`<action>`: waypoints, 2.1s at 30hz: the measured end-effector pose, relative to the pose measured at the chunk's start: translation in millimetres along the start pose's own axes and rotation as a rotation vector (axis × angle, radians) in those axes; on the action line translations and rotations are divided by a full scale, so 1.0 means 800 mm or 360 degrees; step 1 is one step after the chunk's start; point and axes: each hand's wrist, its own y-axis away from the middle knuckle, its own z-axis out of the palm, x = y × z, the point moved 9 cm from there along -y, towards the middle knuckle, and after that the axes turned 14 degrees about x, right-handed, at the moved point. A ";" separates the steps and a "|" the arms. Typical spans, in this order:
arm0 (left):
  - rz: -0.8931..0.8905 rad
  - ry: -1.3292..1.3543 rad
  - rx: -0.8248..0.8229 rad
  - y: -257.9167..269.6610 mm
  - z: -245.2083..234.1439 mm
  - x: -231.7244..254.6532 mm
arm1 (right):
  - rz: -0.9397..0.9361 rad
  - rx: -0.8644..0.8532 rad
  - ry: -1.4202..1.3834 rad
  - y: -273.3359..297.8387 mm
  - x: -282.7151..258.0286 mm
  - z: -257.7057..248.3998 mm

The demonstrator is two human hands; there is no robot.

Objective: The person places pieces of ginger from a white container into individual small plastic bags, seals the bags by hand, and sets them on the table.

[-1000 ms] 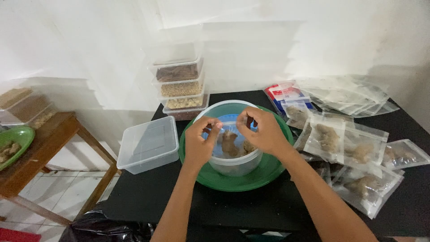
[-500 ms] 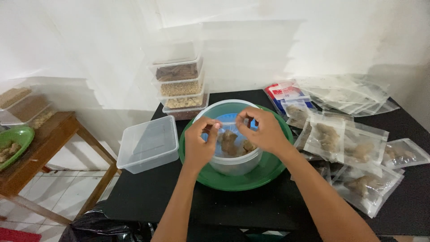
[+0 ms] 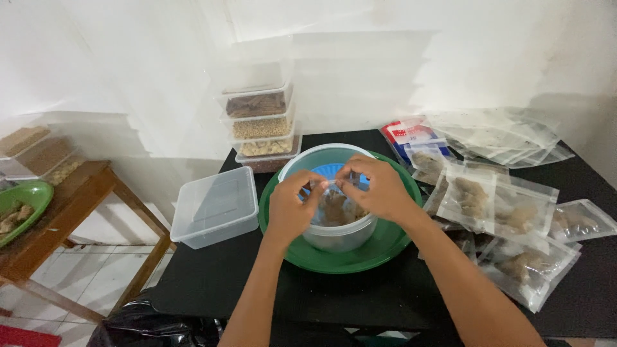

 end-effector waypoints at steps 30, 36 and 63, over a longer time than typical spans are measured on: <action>-0.0151 -0.0274 -0.0010 0.006 -0.004 -0.017 | 0.0224 0.0078 -0.0118 0.005 0.021 -0.004; -0.0286 -0.0331 -0.0227 0.003 0.011 -0.022 | 0.0231 -0.0003 0.0050 0.003 0.034 0.003; -0.0147 -0.0305 0.0041 0.006 -0.001 -0.026 | 0.0191 0.0009 0.0175 0.006 0.012 0.003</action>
